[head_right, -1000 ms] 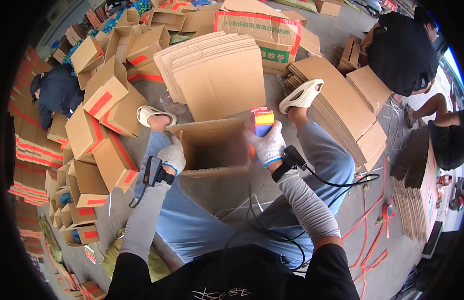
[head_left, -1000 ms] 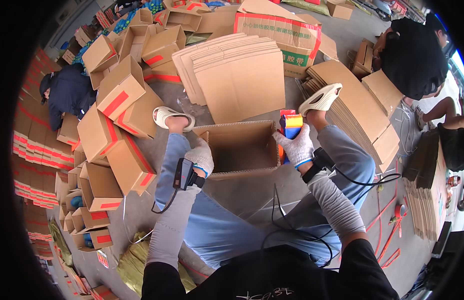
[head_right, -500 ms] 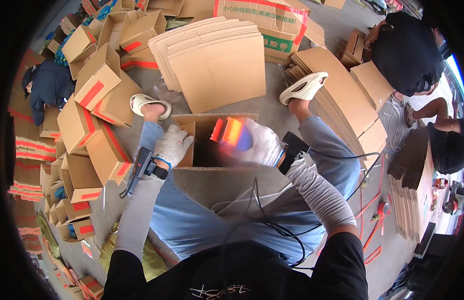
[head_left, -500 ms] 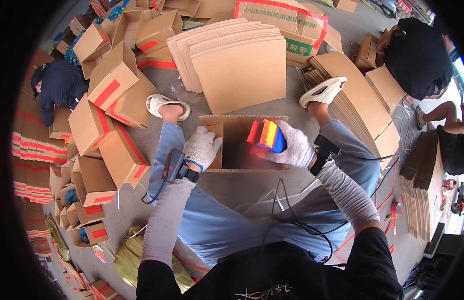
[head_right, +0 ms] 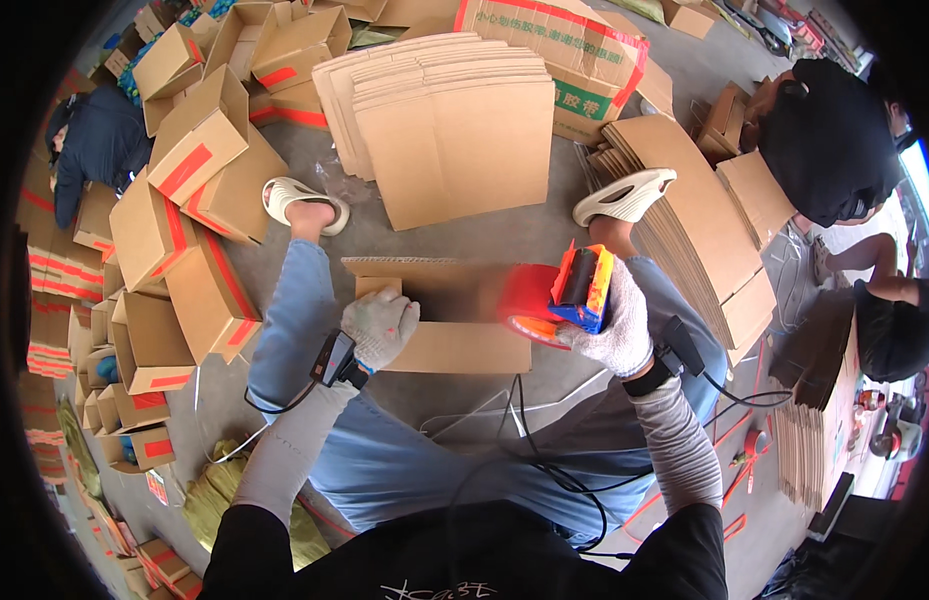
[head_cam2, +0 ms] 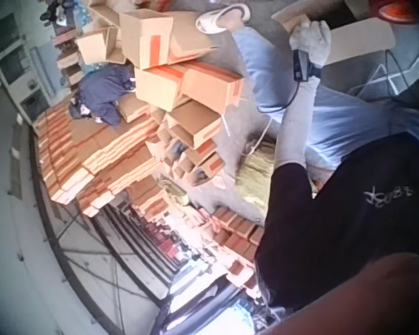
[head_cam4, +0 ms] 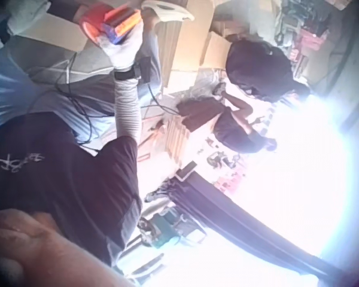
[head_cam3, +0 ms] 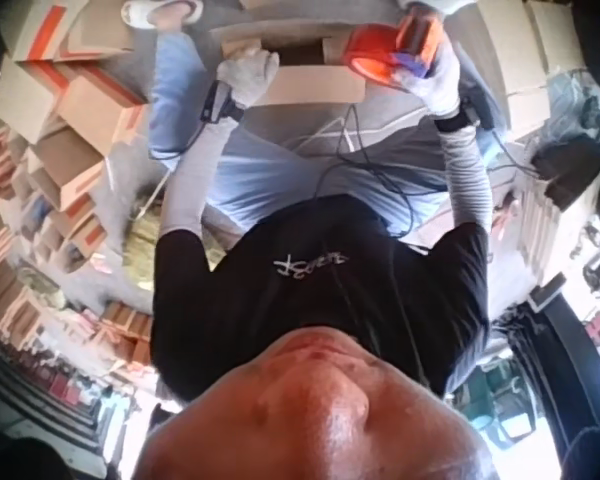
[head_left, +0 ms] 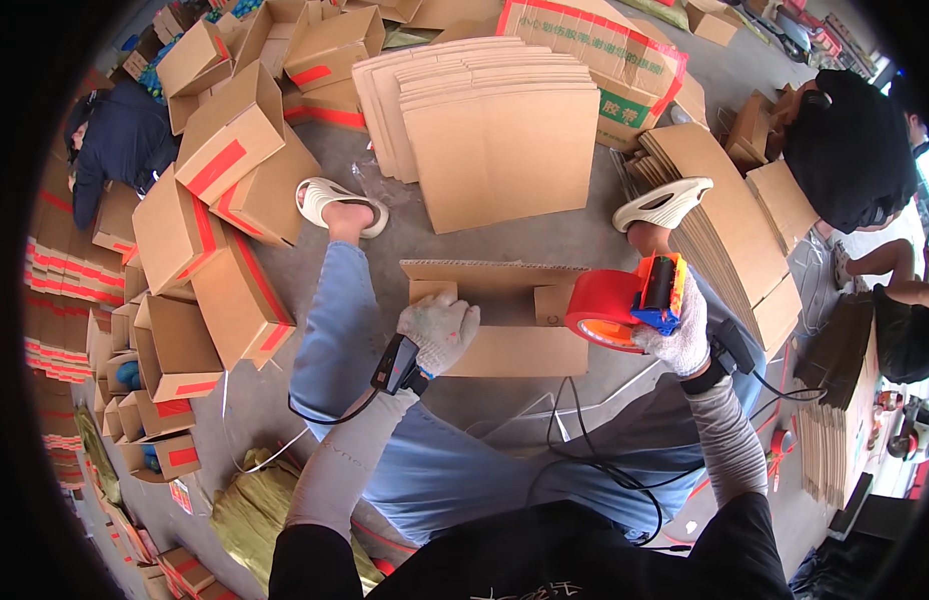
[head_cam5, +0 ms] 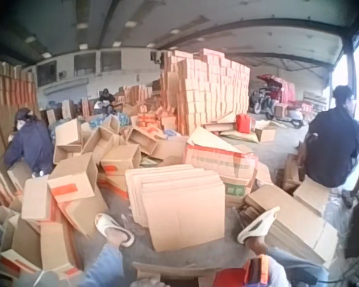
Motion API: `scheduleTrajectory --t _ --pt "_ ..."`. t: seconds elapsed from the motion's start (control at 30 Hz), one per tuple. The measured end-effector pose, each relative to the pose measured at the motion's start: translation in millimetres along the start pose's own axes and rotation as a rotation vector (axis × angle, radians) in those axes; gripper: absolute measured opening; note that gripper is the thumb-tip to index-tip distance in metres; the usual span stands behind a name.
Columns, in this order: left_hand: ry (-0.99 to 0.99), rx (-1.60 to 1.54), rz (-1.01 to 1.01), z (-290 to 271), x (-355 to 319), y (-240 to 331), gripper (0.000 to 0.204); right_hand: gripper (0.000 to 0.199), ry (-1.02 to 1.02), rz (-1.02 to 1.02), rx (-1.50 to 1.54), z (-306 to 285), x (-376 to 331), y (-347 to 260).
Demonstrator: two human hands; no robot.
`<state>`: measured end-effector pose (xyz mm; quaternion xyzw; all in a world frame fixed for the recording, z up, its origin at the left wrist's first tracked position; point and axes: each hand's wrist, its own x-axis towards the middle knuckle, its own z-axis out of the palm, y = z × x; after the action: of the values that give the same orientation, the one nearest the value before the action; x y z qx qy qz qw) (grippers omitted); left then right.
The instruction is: Assembling cardboard boxes and sealing the bottom with a tape dispenser.
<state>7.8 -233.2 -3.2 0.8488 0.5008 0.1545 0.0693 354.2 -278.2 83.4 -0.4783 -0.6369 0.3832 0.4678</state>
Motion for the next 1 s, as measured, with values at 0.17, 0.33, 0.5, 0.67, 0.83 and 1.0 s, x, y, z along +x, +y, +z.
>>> scheduleTrajectory --t 0.17,0.33,0.5,0.67,0.83,1.0 --pt "0.34 0.018 0.106 0 16 1 0.028 0.082 -0.226 -0.029 -0.319 29 -24 23" --pt "0.537 0.098 -0.01 -34 50 5 0.055 0.081 -0.292 -0.103 -0.395 41 -23 12" --pt "0.17 0.207 -0.009 -25 27 13 0.062 0.079 -0.321 -0.129 -0.407 48 -20 6" --pt "-0.011 0.191 -0.007 17 -27 5 0.069 0.081 -0.424 -0.136 -0.347 47 -18 14" --pt "-0.008 0.2 -0.117 15 -18 18 0.076 0.081 -0.221 -0.127 -0.453 31 17 -17" --pt "0.017 0.179 -0.082 19 -13 9 0.07 0.075 -0.488 -0.093 -0.617 65 56 -6"
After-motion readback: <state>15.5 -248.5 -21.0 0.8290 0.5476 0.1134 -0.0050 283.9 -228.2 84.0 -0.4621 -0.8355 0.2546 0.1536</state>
